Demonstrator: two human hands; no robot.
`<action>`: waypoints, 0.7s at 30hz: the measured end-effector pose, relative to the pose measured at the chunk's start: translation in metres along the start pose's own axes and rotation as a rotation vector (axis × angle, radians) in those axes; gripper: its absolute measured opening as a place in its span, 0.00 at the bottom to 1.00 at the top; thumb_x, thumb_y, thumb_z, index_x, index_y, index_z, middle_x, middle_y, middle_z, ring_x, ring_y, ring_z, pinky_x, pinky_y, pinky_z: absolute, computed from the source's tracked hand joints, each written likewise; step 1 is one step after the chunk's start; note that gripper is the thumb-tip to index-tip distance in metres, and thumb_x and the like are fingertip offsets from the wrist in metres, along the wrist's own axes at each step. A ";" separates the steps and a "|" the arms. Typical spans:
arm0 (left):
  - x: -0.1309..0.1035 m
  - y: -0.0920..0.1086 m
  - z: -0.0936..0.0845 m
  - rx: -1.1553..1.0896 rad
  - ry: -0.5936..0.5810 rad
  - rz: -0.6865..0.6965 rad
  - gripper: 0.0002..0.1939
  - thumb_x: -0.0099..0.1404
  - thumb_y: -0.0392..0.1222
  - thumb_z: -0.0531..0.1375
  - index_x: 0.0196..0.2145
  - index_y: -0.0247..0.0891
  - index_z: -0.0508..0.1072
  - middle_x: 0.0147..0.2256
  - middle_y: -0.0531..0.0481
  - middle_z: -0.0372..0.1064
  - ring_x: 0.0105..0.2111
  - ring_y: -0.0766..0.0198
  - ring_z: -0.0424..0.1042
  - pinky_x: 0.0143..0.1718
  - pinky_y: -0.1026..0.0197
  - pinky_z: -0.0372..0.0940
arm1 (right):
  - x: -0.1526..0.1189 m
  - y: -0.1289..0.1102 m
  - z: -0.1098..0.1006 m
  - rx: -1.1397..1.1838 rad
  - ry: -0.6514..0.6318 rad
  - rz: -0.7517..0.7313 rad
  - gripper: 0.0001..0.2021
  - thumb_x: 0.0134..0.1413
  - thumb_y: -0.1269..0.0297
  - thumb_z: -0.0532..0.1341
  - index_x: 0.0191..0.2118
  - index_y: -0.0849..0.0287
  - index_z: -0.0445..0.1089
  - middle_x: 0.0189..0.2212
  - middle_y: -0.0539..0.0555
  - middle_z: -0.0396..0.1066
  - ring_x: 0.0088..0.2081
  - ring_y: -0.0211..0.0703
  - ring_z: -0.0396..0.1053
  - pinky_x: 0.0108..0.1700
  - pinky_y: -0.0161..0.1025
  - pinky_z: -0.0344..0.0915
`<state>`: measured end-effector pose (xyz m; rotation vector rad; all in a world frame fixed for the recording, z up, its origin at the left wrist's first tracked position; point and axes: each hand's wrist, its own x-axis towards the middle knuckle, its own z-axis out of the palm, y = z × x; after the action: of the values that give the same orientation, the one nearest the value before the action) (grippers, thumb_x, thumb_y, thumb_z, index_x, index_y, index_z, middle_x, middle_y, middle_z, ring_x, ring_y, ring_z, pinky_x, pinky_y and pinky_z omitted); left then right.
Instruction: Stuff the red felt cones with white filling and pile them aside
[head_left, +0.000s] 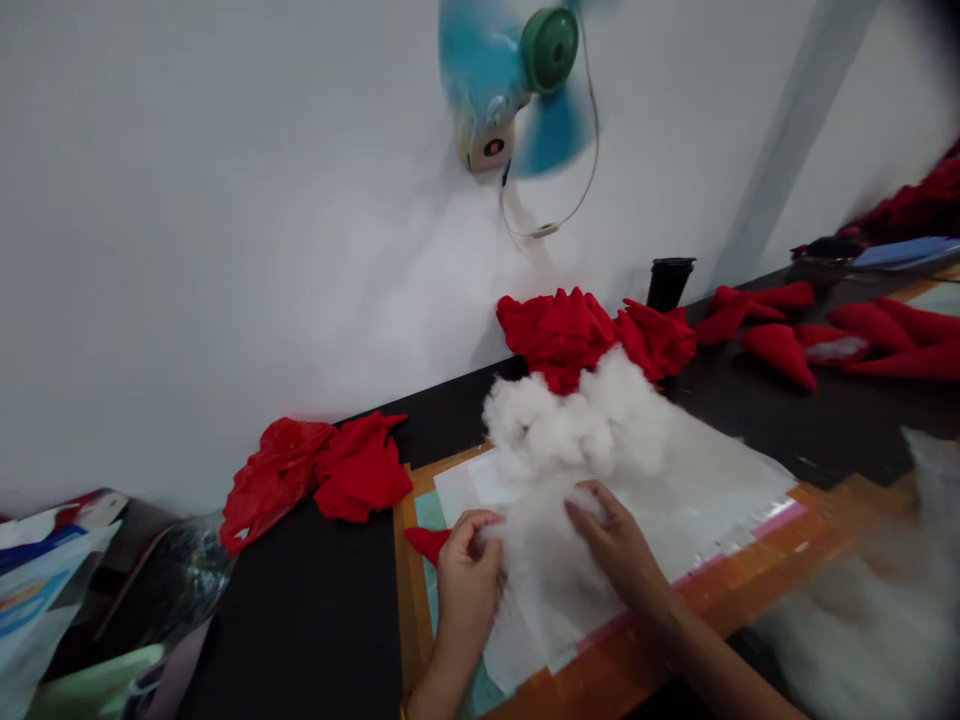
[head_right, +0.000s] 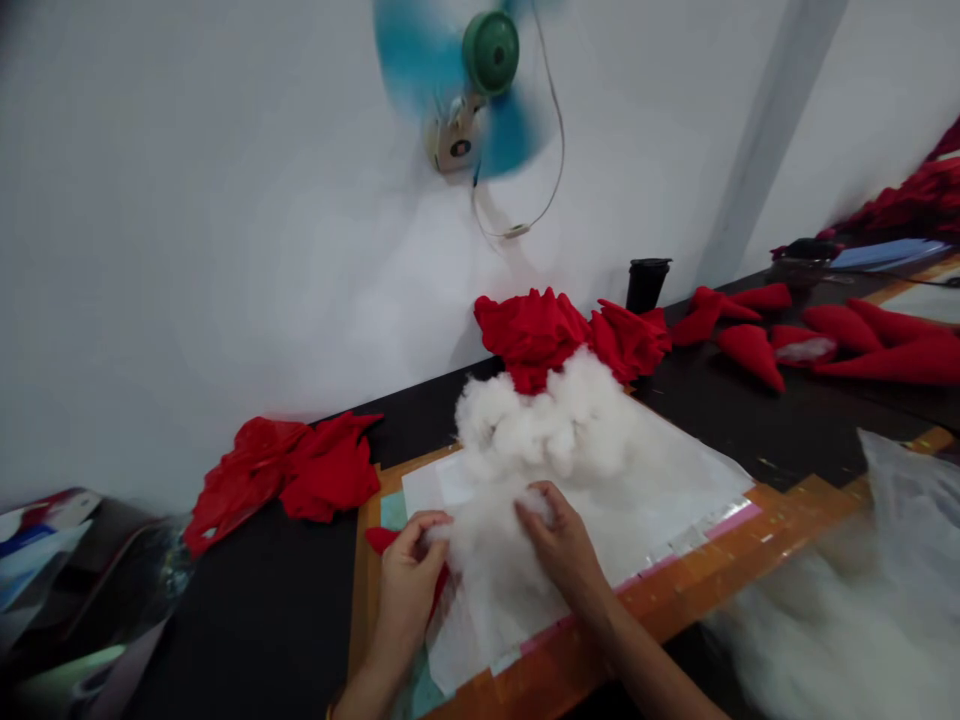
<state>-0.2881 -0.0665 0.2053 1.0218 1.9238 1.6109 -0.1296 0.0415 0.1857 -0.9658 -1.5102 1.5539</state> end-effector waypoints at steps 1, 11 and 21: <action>-0.001 0.000 0.001 -0.005 -0.016 -0.013 0.13 0.51 0.32 0.54 0.33 0.38 0.75 0.34 0.50 0.73 0.32 0.62 0.70 0.34 0.64 0.63 | -0.001 -0.002 -0.001 -0.019 -0.024 -0.010 0.17 0.54 0.47 0.59 0.41 0.54 0.60 0.22 0.44 0.59 0.21 0.35 0.55 0.22 0.31 0.55; -0.006 0.002 0.019 0.061 -0.168 -0.028 0.14 0.50 0.31 0.56 0.35 0.38 0.75 0.29 0.52 0.73 0.29 0.62 0.68 0.33 0.63 0.61 | -0.004 -0.014 0.001 -0.165 -0.195 -0.107 0.17 0.54 0.47 0.60 0.36 0.57 0.71 0.30 0.53 0.73 0.34 0.47 0.69 0.37 0.38 0.66; 0.005 0.025 0.011 -0.082 -0.386 -0.059 0.44 0.49 0.38 0.68 0.61 0.38 0.57 0.59 0.38 0.60 0.52 0.54 0.65 0.52 0.56 0.61 | 0.009 -0.025 0.013 -0.065 -0.338 -0.022 0.17 0.52 0.48 0.63 0.33 0.59 0.73 0.26 0.50 0.73 0.29 0.43 0.68 0.31 0.36 0.64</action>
<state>-0.2768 -0.0538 0.2271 1.1349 1.6019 1.3326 -0.1448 0.0444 0.2107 -0.7436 -1.8050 1.7249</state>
